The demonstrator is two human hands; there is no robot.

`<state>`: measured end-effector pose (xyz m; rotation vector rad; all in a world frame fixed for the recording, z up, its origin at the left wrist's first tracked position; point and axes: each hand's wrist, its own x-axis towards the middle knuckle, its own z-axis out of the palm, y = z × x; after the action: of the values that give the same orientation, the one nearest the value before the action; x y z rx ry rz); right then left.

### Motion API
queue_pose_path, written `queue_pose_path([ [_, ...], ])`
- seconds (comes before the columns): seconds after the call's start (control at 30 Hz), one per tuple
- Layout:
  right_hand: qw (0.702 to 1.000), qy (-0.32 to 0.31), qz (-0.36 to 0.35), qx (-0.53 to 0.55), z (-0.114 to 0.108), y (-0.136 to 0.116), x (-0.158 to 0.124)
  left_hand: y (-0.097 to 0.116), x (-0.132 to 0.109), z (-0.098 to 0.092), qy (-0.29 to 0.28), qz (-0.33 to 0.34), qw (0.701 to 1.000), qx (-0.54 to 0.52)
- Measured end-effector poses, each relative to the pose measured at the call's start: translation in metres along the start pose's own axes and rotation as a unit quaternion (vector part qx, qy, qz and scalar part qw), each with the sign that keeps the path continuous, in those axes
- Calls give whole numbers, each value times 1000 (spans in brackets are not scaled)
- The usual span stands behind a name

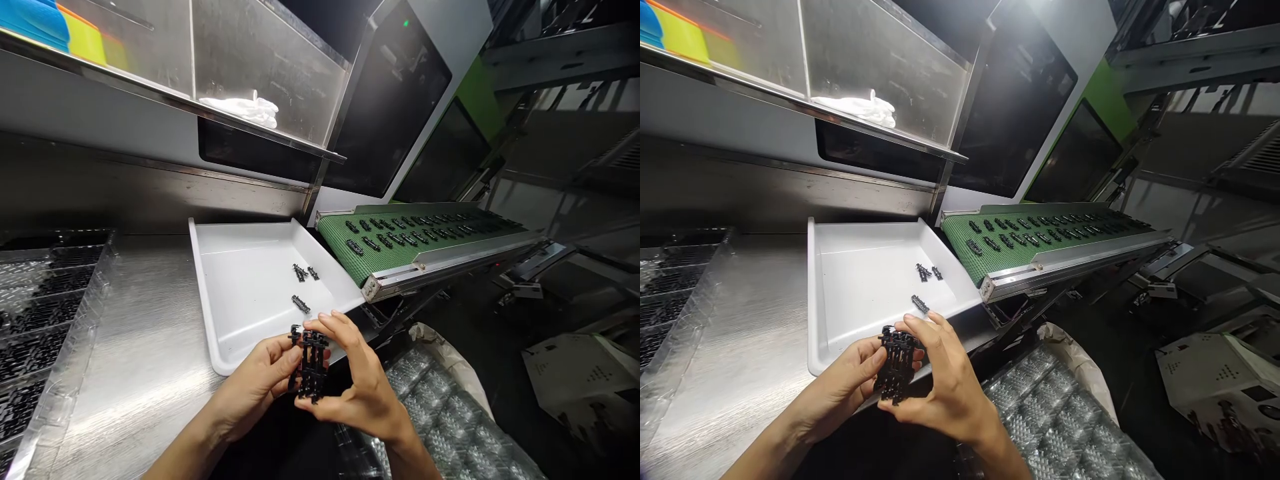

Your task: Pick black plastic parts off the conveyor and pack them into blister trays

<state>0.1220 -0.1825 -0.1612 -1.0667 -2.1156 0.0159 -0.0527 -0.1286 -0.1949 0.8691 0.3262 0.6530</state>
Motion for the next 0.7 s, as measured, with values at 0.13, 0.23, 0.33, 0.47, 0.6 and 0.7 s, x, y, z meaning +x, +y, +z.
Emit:
queue_pose_path([
  [0.13, 1000, -20, -13, -16, 0, -1, 3, 1, -1, 1, -12, 3, 1000, 12],
  [0.23, 999, -19, -10, -31, 0, -2, 3, 2, -1, 1, -18, 1, 1000, 25],
  [0.33, 999, -21, -16, -43, 0, -2, 3, 3, -1, 1, -22, -5, 999, 39],
  [0.47, 999, -27, -28, -27, -1, -2, 5, 7, -1, 1, -27, -12, 998, 55],
  [0.6, 999, -50, -16, -15, 3, -4, 3, 9, 0, 0, -38, -19, 998, 38],
  [0.7, 997, -73, -5, -7, 1, -3, 2, 7, 2, 0, -23, -25, 999, 15],
])
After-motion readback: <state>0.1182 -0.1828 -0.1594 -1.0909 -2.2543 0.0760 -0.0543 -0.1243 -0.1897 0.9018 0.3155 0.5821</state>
